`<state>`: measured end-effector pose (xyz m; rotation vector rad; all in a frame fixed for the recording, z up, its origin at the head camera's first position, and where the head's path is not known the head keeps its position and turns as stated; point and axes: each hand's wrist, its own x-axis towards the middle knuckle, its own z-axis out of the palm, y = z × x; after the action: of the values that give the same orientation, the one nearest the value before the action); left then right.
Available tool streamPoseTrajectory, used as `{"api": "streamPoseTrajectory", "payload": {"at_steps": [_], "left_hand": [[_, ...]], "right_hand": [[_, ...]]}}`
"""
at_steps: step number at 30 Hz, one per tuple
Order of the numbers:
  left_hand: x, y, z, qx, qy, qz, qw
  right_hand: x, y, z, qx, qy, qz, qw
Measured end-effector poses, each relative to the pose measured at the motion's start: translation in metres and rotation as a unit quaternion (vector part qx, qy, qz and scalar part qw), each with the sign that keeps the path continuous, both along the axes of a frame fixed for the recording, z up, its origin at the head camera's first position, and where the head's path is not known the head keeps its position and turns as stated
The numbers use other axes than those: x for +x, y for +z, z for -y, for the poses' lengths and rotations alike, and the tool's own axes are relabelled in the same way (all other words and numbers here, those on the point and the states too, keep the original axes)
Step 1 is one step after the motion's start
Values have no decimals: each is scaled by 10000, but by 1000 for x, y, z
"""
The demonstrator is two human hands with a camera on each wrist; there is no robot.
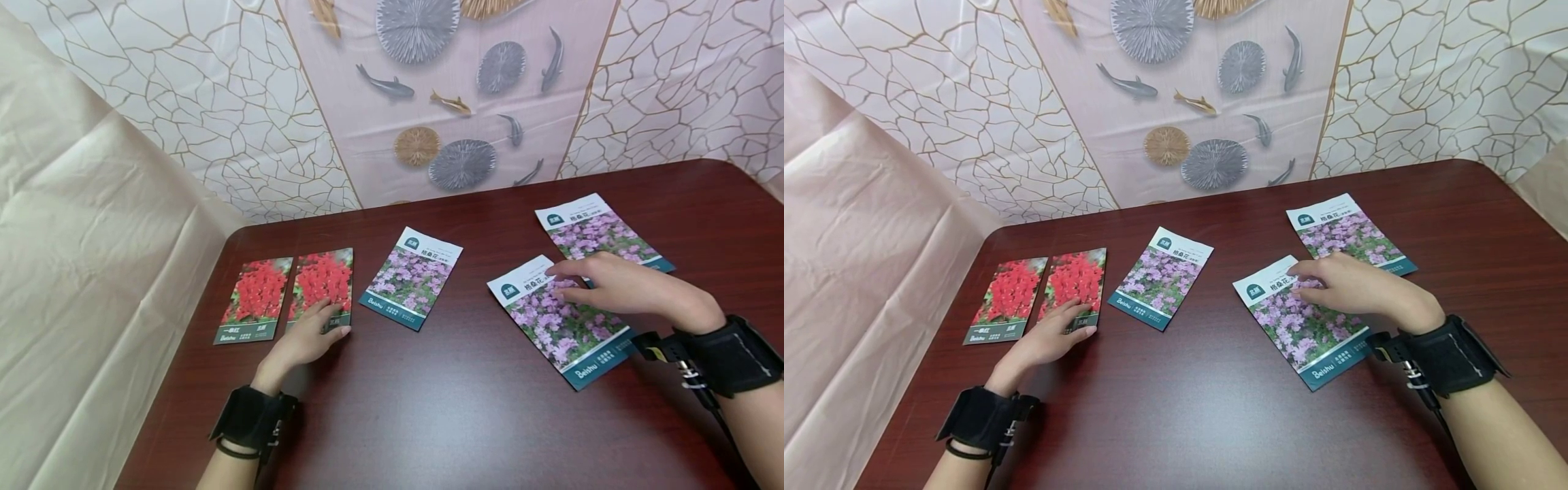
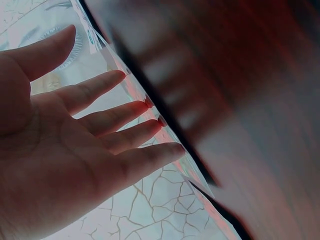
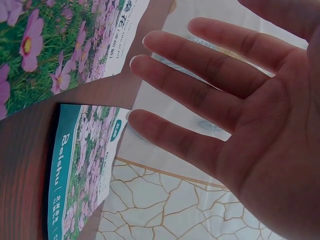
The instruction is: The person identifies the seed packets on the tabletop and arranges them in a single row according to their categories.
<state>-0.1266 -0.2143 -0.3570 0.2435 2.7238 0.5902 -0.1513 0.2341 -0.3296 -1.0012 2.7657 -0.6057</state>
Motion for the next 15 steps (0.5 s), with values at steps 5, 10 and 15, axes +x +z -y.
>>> {"api": "streamPoseTrajectory", "payload": {"at_steps": [5,10,15], "left_hand": [[-1,0,3,-6,2,-25,10000],[-3,0,4,-6,59,4,10000],[-2,-1,5,73,33,-49,10000]], "right_hand": [[0,0,0,6,-23,55,10000],[0,0,0,8,-21,58,10000],[0,1,0,26,-27,-25,10000]]}}
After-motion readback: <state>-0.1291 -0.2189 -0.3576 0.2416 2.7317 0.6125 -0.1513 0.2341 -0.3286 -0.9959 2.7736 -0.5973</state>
